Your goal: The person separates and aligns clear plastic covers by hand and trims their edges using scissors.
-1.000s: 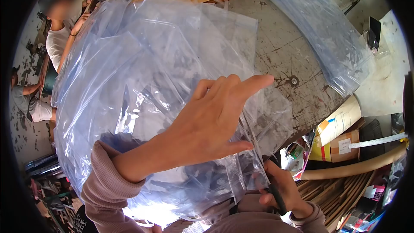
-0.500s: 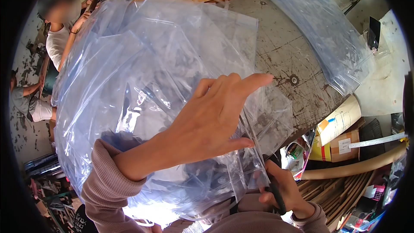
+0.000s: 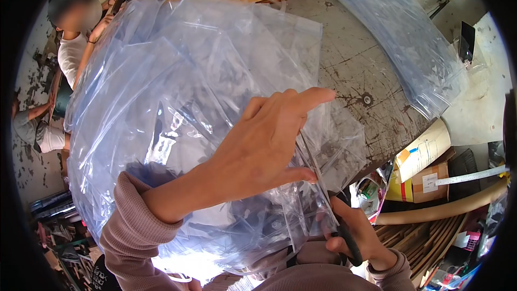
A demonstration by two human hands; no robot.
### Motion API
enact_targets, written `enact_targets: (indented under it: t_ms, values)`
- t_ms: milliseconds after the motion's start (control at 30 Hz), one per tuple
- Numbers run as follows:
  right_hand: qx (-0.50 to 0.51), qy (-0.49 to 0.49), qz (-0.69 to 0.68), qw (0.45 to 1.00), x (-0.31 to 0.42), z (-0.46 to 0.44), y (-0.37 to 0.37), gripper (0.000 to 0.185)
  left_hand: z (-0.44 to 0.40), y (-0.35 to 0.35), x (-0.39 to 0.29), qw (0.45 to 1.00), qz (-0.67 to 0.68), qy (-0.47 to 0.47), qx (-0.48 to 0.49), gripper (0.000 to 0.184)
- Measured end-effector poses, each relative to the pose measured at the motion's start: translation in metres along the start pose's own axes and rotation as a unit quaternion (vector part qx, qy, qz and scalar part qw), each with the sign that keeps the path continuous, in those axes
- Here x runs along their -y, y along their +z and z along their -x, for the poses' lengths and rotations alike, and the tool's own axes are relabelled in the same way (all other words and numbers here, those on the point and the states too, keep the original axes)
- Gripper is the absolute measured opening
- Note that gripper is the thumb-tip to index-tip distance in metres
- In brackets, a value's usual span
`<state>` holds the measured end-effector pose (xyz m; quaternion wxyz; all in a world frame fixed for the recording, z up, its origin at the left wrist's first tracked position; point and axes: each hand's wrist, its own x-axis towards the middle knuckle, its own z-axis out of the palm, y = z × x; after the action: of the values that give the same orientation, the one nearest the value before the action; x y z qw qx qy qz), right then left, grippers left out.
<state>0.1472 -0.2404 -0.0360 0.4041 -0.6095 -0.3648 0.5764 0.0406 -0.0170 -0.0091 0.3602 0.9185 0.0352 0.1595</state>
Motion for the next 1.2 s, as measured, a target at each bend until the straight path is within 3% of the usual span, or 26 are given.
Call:
enact_targets:
  t_ms: [267, 333, 433, 633, 767, 833, 867, 933, 967, 1033, 1200]
  values:
    - [-0.017, 0.017, -0.038, 0.999, -0.001, 0.002, 0.003, 0.065, 0.001, -0.001, 0.003, 0.999, -0.027, -0.032, -0.017, 0.097]
    - [-0.022, 0.016, -0.044, 0.999, -0.002, 0.002, 0.003, 0.065, 0.000, 0.003, 0.015, 0.982, -0.114, 0.122, -0.088, 0.112]
    - [-0.023, 0.011, -0.033, 0.999, -0.005, 0.004, 0.001, 0.062, 0.001, 0.005, 0.016, 0.981, -0.122, 0.110, -0.099, 0.116]
    - [-0.025, 0.006, -0.030, 0.999, -0.017, 0.005, -0.004, 0.059, 0.003, 0.003, 0.014, 0.984, -0.118, 0.091, -0.097, 0.113]
    - [0.004, 0.021, -0.123, 0.992, -0.016, 0.006, -0.006, 0.059, -0.001, -0.002, 0.014, 0.987, -0.098, 0.113, -0.064, 0.108]
    - [0.019, 0.034, -0.170, 0.985, -0.014, 0.009, -0.008, 0.059, -0.001, 0.000, 0.016, 0.997, -0.001, 0.058, -0.046, 0.085]
    - [0.008, 0.027, -0.169, 0.985, -0.013, 0.011, -0.010, 0.058, 0.000, -0.005, 0.014, 0.997, -0.002, 0.062, -0.044, 0.085]
    - [-0.005, 0.018, -0.170, 0.985, -0.012, 0.015, -0.013, 0.057, -0.005, -0.023, -0.006, 0.984, -0.141, 0.008, 0.113, 0.052]
    - [-0.024, 0.014, -0.145, 0.989, -0.012, 0.017, -0.015, 0.057, -0.005, -0.023, -0.006, 0.983, -0.142, 0.010, 0.115, 0.052]
    - [-0.044, 0.010, -0.122, 0.991, -0.013, 0.020, -0.018, 0.056, -0.003, -0.021, -0.006, 0.967, -0.197, 0.060, 0.149, 0.023]
    - [-0.124, -0.009, -0.047, 0.991, -0.012, 0.021, -0.021, 0.057, -0.007, -0.025, -0.014, 0.959, -0.204, 0.033, 0.195, 0.009]
